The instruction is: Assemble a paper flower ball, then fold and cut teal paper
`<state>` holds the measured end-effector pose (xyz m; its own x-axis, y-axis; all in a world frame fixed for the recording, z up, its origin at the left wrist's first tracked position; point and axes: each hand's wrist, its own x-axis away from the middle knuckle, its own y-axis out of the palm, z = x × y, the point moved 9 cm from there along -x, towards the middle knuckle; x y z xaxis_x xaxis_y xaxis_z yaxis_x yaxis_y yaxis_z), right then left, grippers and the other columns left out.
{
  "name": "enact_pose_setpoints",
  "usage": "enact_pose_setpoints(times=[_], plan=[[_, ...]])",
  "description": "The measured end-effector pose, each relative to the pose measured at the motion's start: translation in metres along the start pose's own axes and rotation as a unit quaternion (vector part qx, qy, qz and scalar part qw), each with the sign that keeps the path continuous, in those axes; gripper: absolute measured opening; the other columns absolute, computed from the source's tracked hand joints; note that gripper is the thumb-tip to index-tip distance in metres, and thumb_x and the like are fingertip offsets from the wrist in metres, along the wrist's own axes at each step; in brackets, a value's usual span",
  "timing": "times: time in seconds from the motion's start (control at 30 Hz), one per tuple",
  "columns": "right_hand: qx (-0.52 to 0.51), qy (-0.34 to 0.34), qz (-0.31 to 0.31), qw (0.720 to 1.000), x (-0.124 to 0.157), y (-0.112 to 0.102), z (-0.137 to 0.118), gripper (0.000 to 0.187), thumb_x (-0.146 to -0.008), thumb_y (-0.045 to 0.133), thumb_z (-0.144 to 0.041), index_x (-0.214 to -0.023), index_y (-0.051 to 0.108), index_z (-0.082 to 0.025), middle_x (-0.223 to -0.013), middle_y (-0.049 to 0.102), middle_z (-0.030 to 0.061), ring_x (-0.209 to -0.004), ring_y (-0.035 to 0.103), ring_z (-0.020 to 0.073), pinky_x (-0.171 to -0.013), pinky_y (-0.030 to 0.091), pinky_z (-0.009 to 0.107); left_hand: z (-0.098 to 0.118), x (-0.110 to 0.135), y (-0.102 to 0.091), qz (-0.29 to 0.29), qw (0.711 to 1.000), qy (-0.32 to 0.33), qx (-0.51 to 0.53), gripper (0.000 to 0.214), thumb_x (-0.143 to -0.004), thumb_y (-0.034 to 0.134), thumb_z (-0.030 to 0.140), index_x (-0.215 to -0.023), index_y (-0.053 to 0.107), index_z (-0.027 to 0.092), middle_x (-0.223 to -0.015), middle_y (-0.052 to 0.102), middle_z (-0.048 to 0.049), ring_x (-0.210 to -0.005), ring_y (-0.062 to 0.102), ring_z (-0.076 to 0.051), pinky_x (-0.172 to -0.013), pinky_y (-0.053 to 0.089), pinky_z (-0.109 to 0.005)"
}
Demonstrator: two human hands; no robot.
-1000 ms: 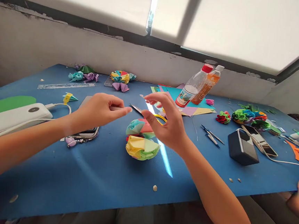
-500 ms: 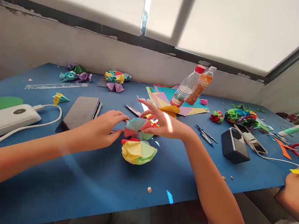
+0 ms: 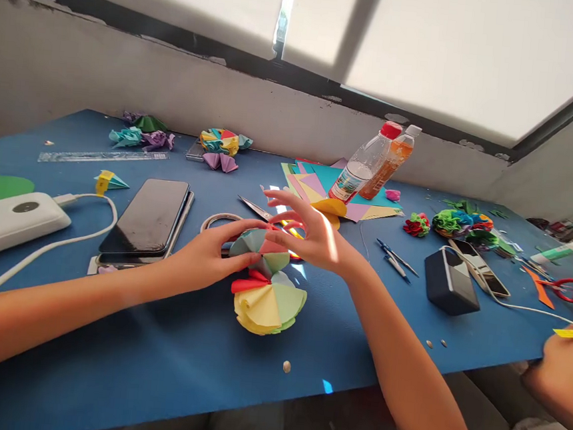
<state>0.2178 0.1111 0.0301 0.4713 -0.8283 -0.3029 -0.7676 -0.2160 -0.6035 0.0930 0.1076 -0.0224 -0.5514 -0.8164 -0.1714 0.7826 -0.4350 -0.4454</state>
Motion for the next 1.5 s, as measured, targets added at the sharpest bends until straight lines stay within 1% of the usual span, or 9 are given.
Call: enact_pose_setpoints(times=[0.13, 0.23, 0.33, 0.43, 0.67, 0.87, 1.23, 1.4, 1.5], plan=[[0.017, -0.039, 0.117, 0.992, 0.006, -0.026, -0.016, 0.018, -0.078, 0.072, -0.031, -0.093, 0.066, -0.023, -0.097, 0.064, 0.0046, -0.093, 0.061, 0.018, -0.076, 0.054, 0.032, -0.006, 0.004, -0.002, 0.027, 0.999, -0.03, 0.016, 0.047, -0.084, 0.057, 0.037, -0.128, 0.049, 0.021, -0.107, 0.068, -0.0056, -0.084, 0.068, -0.02, -0.074, 0.056, -0.031], [0.017, -0.032, 0.094, 0.995, 0.011, -0.019, -0.022, 0.008, -0.078, 0.072, -0.028, -0.078, 0.068, -0.021, -0.073, 0.065, 0.0013, -0.07, 0.059, 0.0138, -0.063, 0.051, 0.029, -0.007, 0.008, -0.002, 0.028, 0.999, -0.045, -0.014, 0.047, -0.086, 0.053, 0.037, -0.129, 0.046, 0.019, -0.087, 0.07, -0.0041, -0.072, 0.067, -0.02, -0.066, 0.054, -0.032], [0.042, -0.028, 0.029, 0.998, 0.015, 0.002, -0.027, 0.007, -0.078, 0.071, -0.027, -0.077, 0.071, -0.02, -0.07, 0.068, 0.0015, -0.064, 0.058, 0.0133, -0.061, 0.05, 0.03, -0.004, 0.009, -0.006, 0.047, 0.997, -0.03, -0.049, 0.046, -0.087, 0.052, 0.036, -0.129, 0.046, 0.018, -0.084, 0.07, -0.0048, -0.082, 0.068, -0.023, -0.069, 0.054, -0.033], [0.075, -0.026, 0.013, 0.997, 0.018, 0.008, -0.028, 0.006, -0.08, 0.069, -0.025, -0.081, 0.074, -0.021, -0.074, 0.072, 0.0024, -0.064, 0.06, 0.0135, -0.06, 0.051, 0.03, -0.004, 0.009, -0.008, 0.06, 0.996, -0.017, -0.065, 0.044, -0.087, 0.052, 0.035, -0.127, 0.048, 0.018, -0.089, 0.071, -0.0063, -0.094, 0.066, -0.025, -0.072, 0.054, -0.034], [0.155, -0.044, 0.035, 0.986, 0.021, 0.006, -0.023, 0.017, -0.081, 0.068, -0.019, -0.097, 0.073, -0.023, -0.076, 0.073, 0.0002, -0.064, 0.064, 0.013, -0.064, 0.053, 0.028, -0.003, 0.008, -0.006, 0.055, 0.996, -0.012, -0.071, 0.044, -0.088, 0.052, 0.036, -0.128, 0.047, 0.019, -0.095, 0.07, -0.0066, -0.103, 0.064, -0.025, -0.078, 0.053, -0.034], [0.211, 0.0, 0.076, 0.975, 0.021, 0.005, -0.014, 0.023, -0.079, 0.067, -0.017, -0.102, 0.067, -0.021, -0.08, 0.072, 0.0014, -0.069, 0.065, 0.0139, -0.063, 0.052, 0.026, -0.001, 0.009, -0.003, 0.048, 0.996, 0.013, -0.081, 0.042, -0.088, 0.053, 0.034, -0.127, 0.047, 0.018, -0.097, 0.07, -0.0075, -0.107, 0.063, -0.026, -0.08, 0.053, -0.034], [0.234, -0.005, 0.089, 0.968, 0.02, 0.009, -0.014, 0.014, -0.083, 0.067, -0.03, -0.092, 0.067, -0.02, -0.082, 0.07, 0.0021, -0.062, 0.058, 0.0115, -0.06, 0.049, 0.026, 0.004, 0.01, -0.009, 0.089, 0.992, 0.032, -0.08, 0.04, -0.087, 0.054, 0.029, -0.125, 0.048, 0.02, -0.119, 0.062, -0.0066, -0.104, 0.061, -0.02, -0.08, 0.053, -0.028], [0.293, -0.025, 0.136, 0.946, 0.022, 0.005, -0.02, 0.016, -0.08, 0.07, -0.034, -0.085, 0.067, -0.019, -0.077, 0.07, 0.0018, -0.058, 0.055, 0.0111, -0.056, 0.046, 0.025, 0.005, 0.011, -0.013, 0.114, 0.988, 0.042, -0.1, 0.039, -0.087, 0.052, 0.028, -0.125, 0.048, 0.02, -0.123, 0.059, -0.0066, -0.112, 0.056, -0.021, -0.083, 0.052, -0.028], [0.272, -0.029, 0.139, 0.952, 0.021, 0.004, -0.018, 0.019, -0.079, 0.071, -0.036, -0.081, 0.066, -0.018, -0.07, 0.067, 0.0006, -0.055, 0.054, 0.0104, -0.055, 0.046, 0.025, 0.007, 0.013, -0.014, 0.123, 0.985, 0.052, -0.106, 0.039, -0.088, 0.052, 0.03, -0.126, 0.047, 0.02, -0.124, 0.058, -0.0069, -0.116, 0.054, -0.021, -0.087, 0.05, -0.028]])
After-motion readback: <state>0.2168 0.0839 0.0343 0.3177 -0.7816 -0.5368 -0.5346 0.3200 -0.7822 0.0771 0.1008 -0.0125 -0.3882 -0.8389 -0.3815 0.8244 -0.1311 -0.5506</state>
